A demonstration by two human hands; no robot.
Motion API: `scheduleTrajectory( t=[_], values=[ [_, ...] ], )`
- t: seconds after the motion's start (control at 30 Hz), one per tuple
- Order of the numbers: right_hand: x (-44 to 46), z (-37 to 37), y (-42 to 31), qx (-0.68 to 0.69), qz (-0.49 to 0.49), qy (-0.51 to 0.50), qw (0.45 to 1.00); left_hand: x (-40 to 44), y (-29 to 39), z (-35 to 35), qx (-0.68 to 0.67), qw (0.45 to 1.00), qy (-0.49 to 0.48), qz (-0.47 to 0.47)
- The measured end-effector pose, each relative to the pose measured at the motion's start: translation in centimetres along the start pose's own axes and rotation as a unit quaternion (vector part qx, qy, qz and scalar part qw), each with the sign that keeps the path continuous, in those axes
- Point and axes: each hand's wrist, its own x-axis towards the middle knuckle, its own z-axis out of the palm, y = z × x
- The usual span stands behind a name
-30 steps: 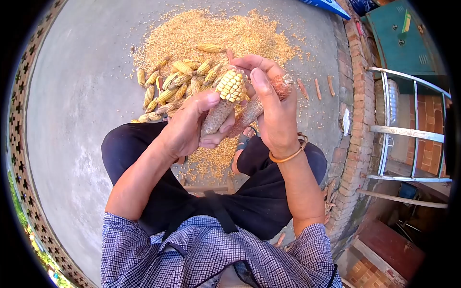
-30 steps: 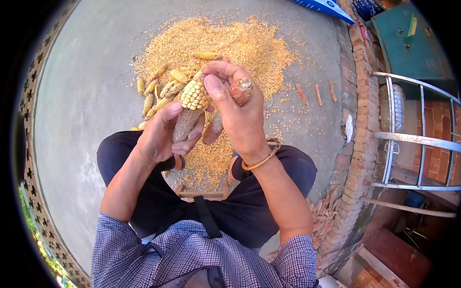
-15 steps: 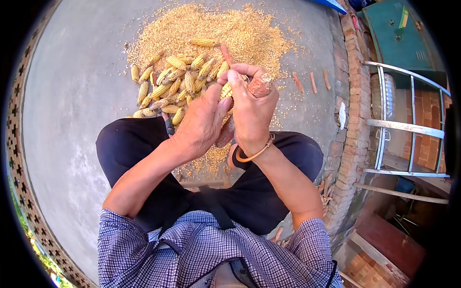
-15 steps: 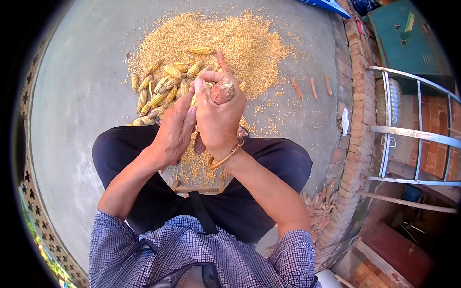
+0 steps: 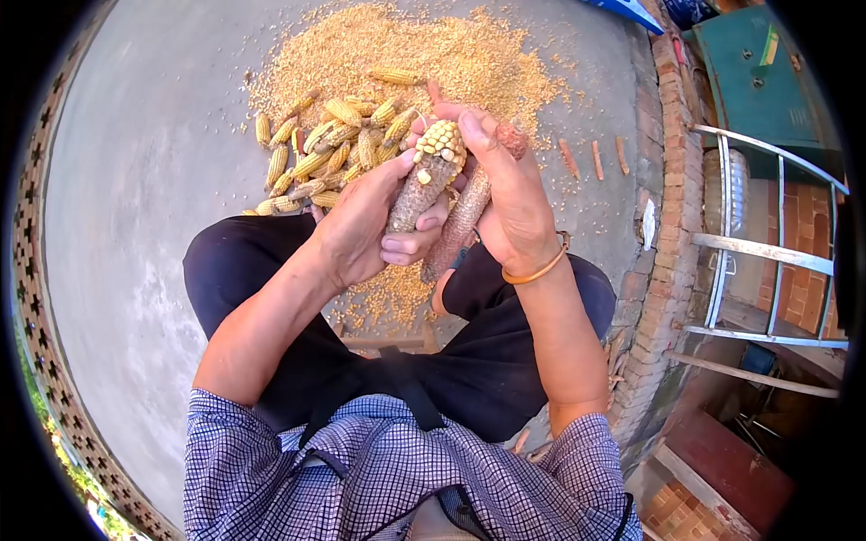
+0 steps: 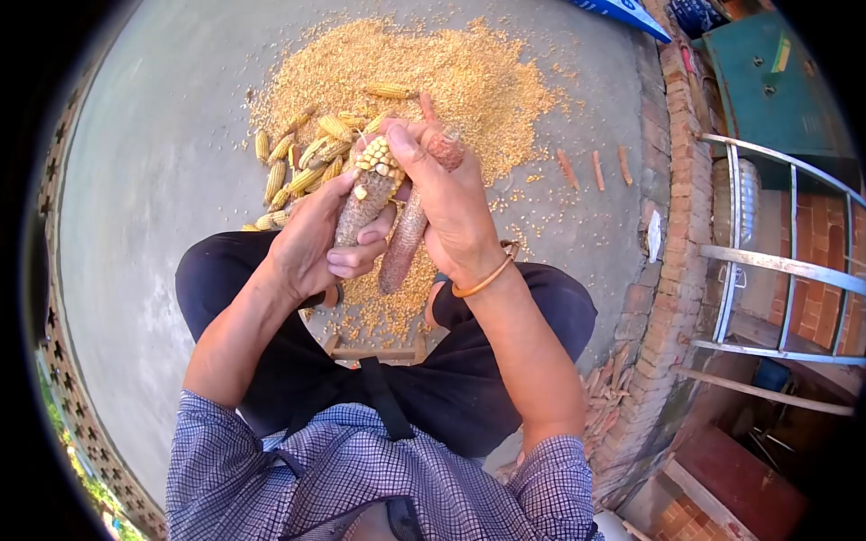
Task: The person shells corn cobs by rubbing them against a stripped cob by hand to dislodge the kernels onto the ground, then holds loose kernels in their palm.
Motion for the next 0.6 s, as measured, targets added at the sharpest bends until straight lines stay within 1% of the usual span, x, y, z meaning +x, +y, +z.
scheduleTrajectory(
  t=[0.03,0.1,0.13,0.23,0.3,0.4,0.43,0.5,0.57,0.6],
  values=[
    [-0.1,0.0,-0.1,-0.016,0.008,-0.001,1.000,0.0,0.0,-0.3,-0.017,1.000,-0.024,-0.004],
    [-0.3,-0.1,-0.4,-0.049,0.024,-0.003,0.999,-0.2,0.3,0.1,-0.004,1.000,-0.002,-0.005],
    [-0.4,-0.1,-0.5,-0.040,0.027,0.000,0.999,-0.3,0.4,0.5,0.003,1.000,0.009,-0.006],
    [-0.6,-0.2,-0.7,-0.016,0.038,0.012,0.999,-0.2,0.7,0.8,0.044,0.999,-0.011,0.013],
    [-0.7,0.1,-0.6,-0.004,0.045,0.028,0.999,-0.1,0.6,1.4,0.057,0.997,0.036,0.034],
    [-0.9,0.0,-0.1,-0.112,-0.031,0.016,0.993,0.5,0.1,1.8,0.107,0.987,0.090,0.079],
    [-0.9,0.1,0.0,-0.108,-0.027,0.014,0.994,0.6,-0.1,1.8,0.129,0.981,0.103,0.097],
    [-1.1,0.2,0.1,-0.100,-0.017,0.013,0.995,0.4,-0.1,1.5,0.103,0.987,0.084,0.096],
    [-1.1,0.1,0.1,-0.129,-0.025,0.002,0.991,0.2,0.1,1.3,0.085,0.990,0.062,0.095],
    [-1.1,0.0,0.0,-0.120,-0.012,0.001,0.993,0.1,0.2,1.2,0.080,0.991,0.050,0.095]
  ],
)
